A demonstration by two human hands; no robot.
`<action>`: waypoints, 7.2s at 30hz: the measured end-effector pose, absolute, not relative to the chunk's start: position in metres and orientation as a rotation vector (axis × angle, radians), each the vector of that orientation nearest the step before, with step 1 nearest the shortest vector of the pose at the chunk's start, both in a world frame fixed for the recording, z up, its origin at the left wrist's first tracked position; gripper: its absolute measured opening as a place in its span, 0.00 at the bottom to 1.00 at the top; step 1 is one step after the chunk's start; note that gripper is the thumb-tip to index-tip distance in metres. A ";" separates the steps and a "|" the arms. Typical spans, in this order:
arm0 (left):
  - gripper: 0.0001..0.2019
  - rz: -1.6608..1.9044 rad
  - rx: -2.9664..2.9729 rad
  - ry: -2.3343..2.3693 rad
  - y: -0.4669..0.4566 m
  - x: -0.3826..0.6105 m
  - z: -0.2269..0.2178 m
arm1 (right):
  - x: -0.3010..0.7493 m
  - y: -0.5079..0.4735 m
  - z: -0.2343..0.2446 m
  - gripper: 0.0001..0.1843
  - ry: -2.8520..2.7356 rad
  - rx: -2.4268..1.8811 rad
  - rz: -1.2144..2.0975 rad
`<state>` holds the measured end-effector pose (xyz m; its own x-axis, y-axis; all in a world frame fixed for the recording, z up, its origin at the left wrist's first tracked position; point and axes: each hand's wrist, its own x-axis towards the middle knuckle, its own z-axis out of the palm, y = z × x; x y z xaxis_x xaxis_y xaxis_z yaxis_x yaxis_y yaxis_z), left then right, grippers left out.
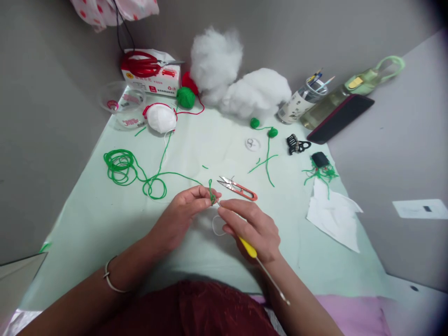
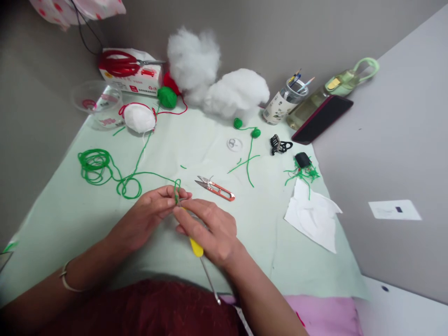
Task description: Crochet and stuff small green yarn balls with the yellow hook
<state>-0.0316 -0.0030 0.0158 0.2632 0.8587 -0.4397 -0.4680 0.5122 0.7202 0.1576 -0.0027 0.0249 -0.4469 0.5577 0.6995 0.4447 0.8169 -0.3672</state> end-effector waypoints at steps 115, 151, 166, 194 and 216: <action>0.21 1.036 0.592 0.839 -0.005 -0.013 0.030 | 0.155 0.010 0.034 0.07 -1.351 -0.915 1.103; 0.17 1.059 0.634 0.959 -0.005 -0.015 0.032 | 0.148 -0.004 0.028 0.14 -1.588 -1.006 0.638; 0.16 1.051 0.613 0.950 -0.006 -0.017 0.033 | 0.158 0.002 0.029 0.10 -1.444 -0.998 0.944; 0.20 0.991 0.445 0.835 -0.006 -0.012 0.029 | 0.152 -0.007 0.023 0.20 -1.898 -0.975 0.345; 0.13 1.065 0.650 1.003 -0.004 -0.017 0.029 | 0.161 0.000 0.028 0.12 -1.670 -0.895 0.737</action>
